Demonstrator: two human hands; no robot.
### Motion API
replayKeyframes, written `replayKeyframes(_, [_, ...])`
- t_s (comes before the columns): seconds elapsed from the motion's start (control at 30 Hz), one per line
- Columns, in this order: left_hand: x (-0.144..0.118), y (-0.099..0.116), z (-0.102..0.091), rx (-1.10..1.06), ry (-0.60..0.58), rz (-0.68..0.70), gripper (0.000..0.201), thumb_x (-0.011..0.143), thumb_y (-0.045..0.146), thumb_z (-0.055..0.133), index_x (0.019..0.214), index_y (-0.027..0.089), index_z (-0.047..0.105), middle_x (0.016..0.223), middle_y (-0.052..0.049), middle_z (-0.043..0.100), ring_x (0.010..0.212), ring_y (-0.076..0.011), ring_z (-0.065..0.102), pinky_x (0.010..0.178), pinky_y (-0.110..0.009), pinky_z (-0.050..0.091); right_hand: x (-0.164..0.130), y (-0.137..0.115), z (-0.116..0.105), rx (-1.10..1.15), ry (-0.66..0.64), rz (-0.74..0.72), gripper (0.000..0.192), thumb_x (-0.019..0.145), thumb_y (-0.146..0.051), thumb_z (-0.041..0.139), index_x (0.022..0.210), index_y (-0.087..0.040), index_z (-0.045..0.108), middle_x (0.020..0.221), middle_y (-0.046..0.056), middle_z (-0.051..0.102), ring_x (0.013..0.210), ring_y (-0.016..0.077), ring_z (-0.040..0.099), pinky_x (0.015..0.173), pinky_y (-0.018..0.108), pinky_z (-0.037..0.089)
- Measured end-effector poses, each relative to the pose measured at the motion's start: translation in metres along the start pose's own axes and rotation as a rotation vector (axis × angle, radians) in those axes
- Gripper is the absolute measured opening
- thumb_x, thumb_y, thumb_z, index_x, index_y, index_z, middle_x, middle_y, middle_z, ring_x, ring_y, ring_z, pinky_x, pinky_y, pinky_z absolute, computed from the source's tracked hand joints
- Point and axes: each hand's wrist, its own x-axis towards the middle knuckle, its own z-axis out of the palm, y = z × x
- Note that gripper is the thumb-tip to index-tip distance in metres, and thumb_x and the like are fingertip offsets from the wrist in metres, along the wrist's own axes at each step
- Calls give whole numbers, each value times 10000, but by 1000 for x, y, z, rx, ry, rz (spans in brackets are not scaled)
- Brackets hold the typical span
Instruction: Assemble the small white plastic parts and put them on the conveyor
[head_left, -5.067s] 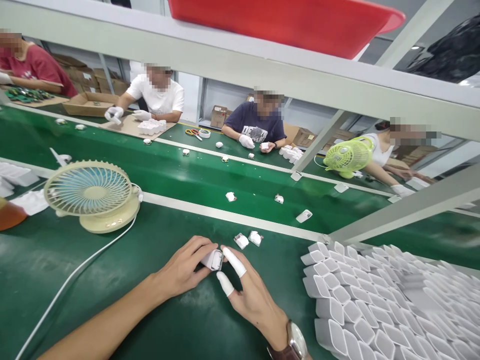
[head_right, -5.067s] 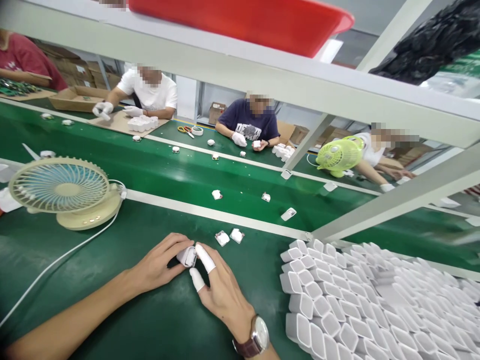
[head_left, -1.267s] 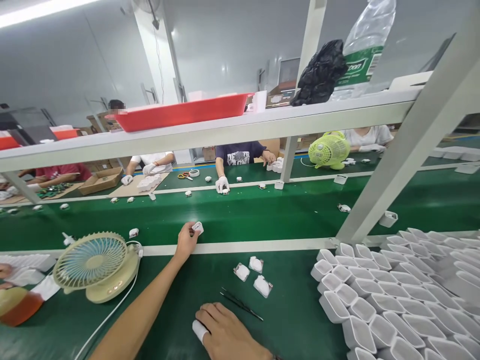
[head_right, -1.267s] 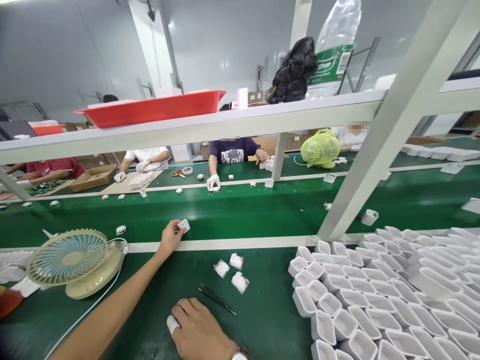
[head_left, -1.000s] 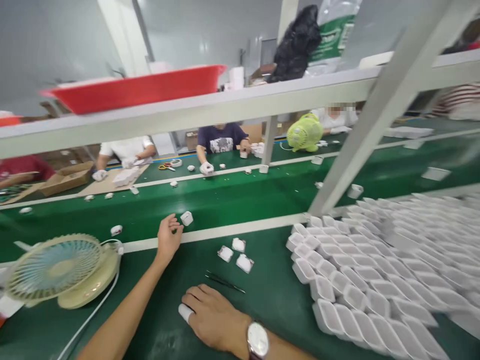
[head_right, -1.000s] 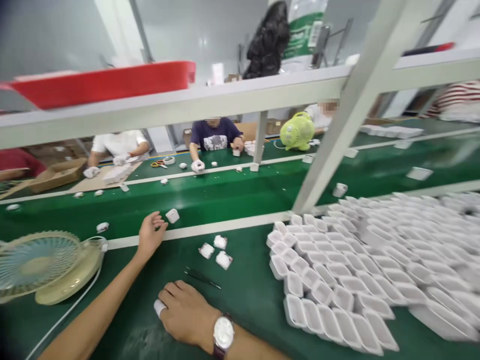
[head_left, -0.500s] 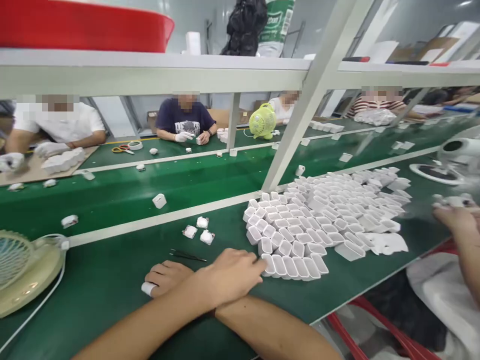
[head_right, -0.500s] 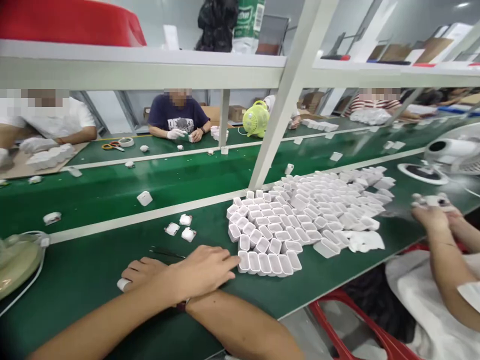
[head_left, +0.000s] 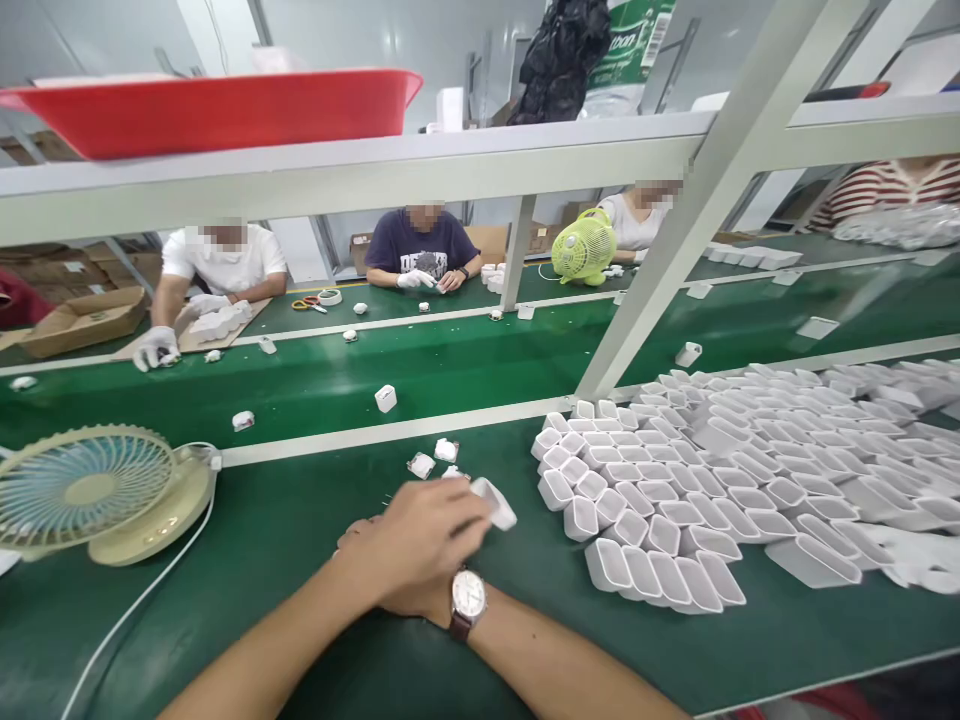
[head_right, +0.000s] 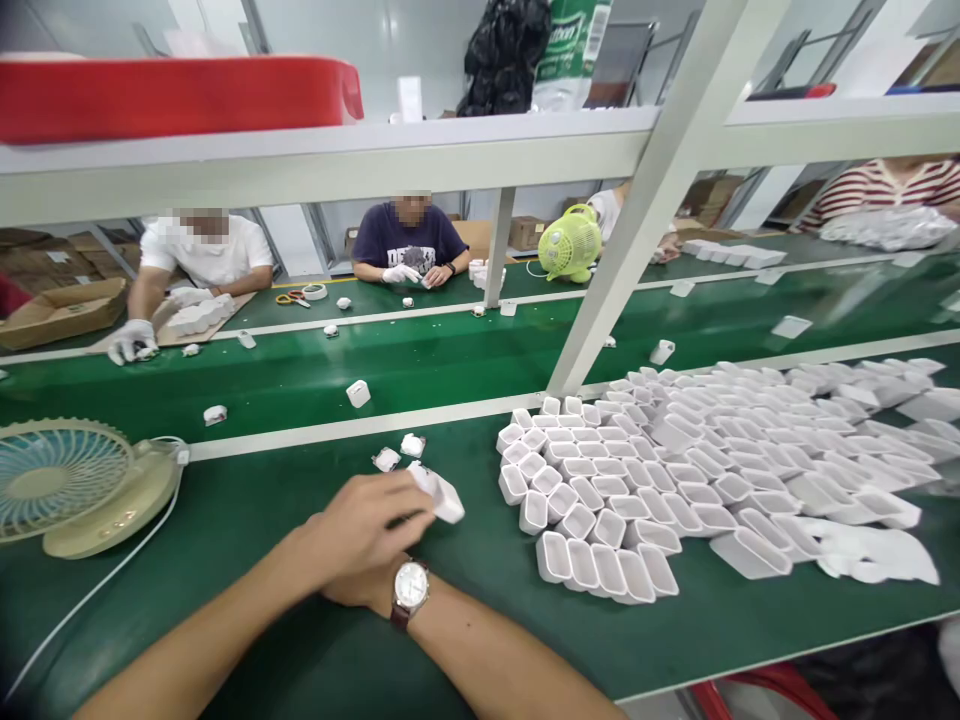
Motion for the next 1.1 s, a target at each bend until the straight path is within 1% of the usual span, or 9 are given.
replayKeyframes(0.1, [-30,-45,-24,42,159,-125,195,1011,236,499,1028,232,693,989,-60,672,874,-178,681,785,-291,566,1,-3,-14,-8,-96,-197,144,1018,-280,595,1087,-227,710,1147,55,732,1053,203,648,937,364,538])
replayKeyframes(0.2, [-70,-85,-33,172,319,-250,163,983,232,521,956,223,681,976,-55,647,875,-181,677,782,-286,565,8,-4,-30,-113,-239,-376,183,1014,-187,546,1096,-179,710,1169,84,737,1082,206,619,953,351,506])
replayKeyframes(0.3, [-109,-105,-31,233,355,-308,143,963,231,534,940,225,675,979,-54,636,889,-186,680,771,-280,569,20,1,-49,-207,-222,-337,207,980,-137,555,1130,-153,698,1194,118,726,1139,237,594,1003,397,474])
replayKeyframes(0.43, [-136,-105,-25,132,304,-356,139,965,236,530,970,230,669,1049,-60,643,927,-185,697,792,-279,583,32,21,-72,-330,-88,-29,283,973,-146,563,1239,-128,659,1236,166,705,1239,316,552,1062,481,435])
replayKeyframes(0.53, [-141,-103,-21,12,288,-388,114,970,267,563,1006,237,666,1102,-65,646,975,-196,705,845,-304,594,32,39,-80,-426,-87,90,324,972,-191,570,1278,-110,640,1231,198,699,1253,364,546,1067,538,423])
replayKeyframes(0.73, [-141,-107,-2,-119,356,-498,194,912,368,698,1032,237,618,1349,-107,591,1190,-266,663,966,-404,585,28,46,-76,-410,-132,68,342,965,-144,500,1282,-156,628,1131,160,719,1144,326,583,996,510,486])
replayKeyframes(0.87, [-138,-108,8,-205,314,-594,543,881,391,741,1350,265,498,1450,-111,577,1301,-293,611,1070,-471,531,27,42,-73,-388,-131,81,361,1002,-252,521,1344,-148,576,1199,170,686,1167,352,568,947,525,517])
replayKeyframes(0.97, [-136,-108,11,-227,262,-638,727,875,413,751,1490,285,386,1470,-105,586,1345,-312,578,1098,-502,501,26,43,-73,-403,-155,113,350,998,-215,502,1326,-121,581,1097,170,690,1110,354,589,901,511,540])
replayKeyframes(1.1, [-133,-110,12,-237,283,-655,717,897,417,726,1511,278,382,1374,-83,666,1310,-292,604,1090,-482,503,25,46,-71,-343,-121,93,326,974,-157,492,1281,-146,602,1042,140,685,1054,332,609,919,512,549])
